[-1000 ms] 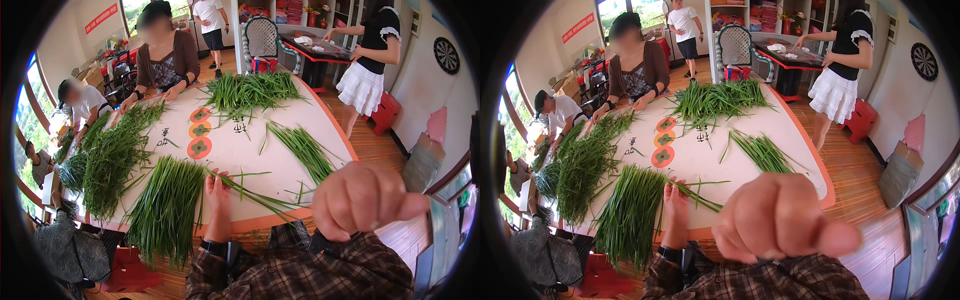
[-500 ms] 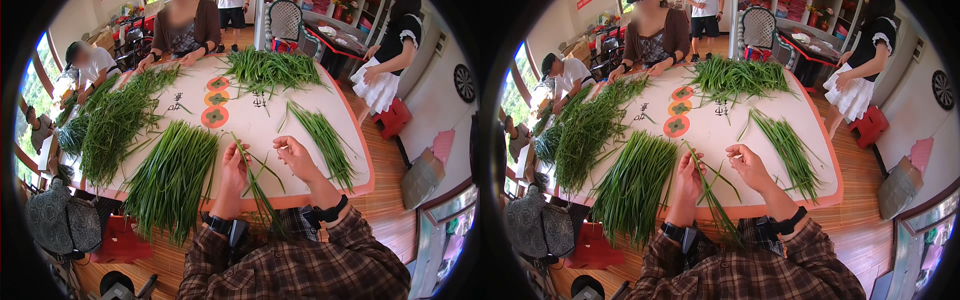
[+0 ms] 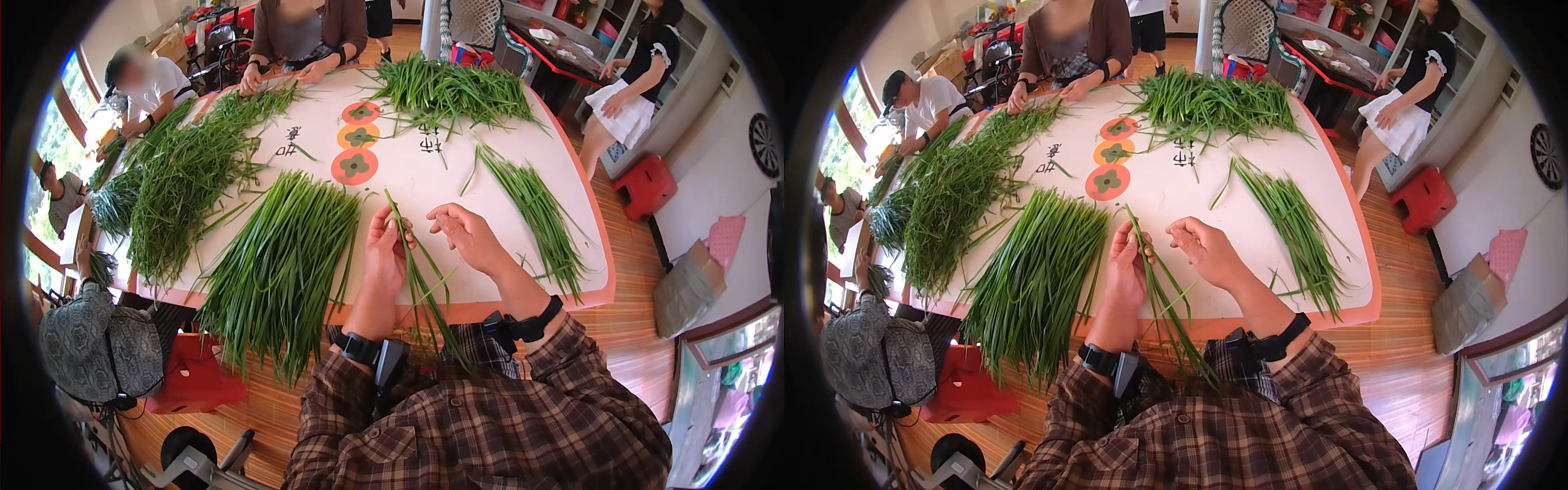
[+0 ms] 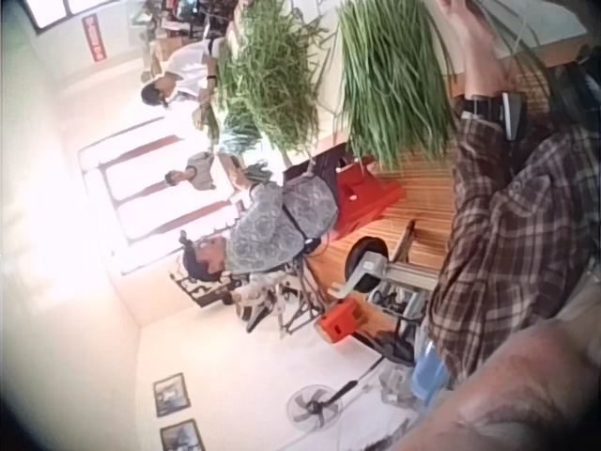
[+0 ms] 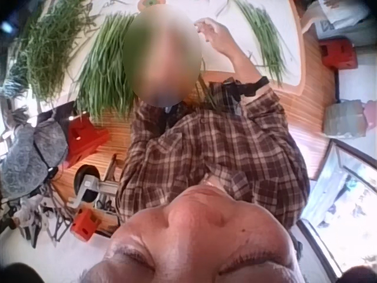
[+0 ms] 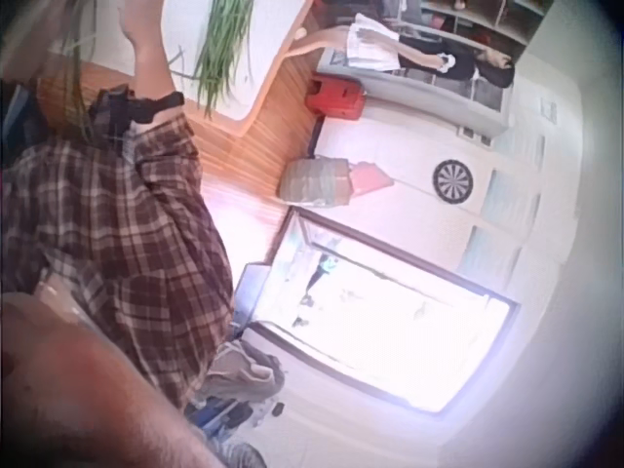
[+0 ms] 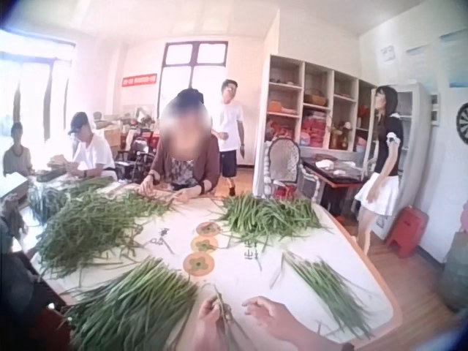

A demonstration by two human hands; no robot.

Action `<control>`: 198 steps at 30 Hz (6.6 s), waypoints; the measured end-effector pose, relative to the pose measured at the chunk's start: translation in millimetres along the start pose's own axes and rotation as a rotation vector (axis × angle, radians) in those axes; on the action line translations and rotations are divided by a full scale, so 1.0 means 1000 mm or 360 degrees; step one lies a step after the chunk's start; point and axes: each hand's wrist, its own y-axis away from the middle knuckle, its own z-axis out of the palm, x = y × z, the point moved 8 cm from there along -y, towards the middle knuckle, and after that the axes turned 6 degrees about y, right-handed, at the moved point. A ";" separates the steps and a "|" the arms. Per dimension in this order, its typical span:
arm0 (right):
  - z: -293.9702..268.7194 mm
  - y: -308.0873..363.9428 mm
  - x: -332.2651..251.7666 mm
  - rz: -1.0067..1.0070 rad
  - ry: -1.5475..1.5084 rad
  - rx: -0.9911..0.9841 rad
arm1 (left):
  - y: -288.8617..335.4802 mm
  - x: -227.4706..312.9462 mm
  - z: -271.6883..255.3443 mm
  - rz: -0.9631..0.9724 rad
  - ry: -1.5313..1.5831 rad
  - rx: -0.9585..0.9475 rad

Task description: The person picks through a bunch of green vegetable stalks by hand, removing unwanted bits and placing the cleaned stalks into a pile on the table.

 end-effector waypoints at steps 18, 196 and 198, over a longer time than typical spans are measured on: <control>-0.060 0.068 0.029 0.0267 0.0254 0.0011 | -0.005 0.005 -0.012 0.0130 0.0083 0.0114; 0.004 0.038 0.039 0.0546 -0.0733 -0.0402 | 0.000 -0.008 -0.004 -0.0120 -0.0473 0.0167; 0.005 0.036 0.039 0.0563 -0.0793 -0.0474 | 0.000 -0.005 -0.011 -0.0119 -0.0474 0.0216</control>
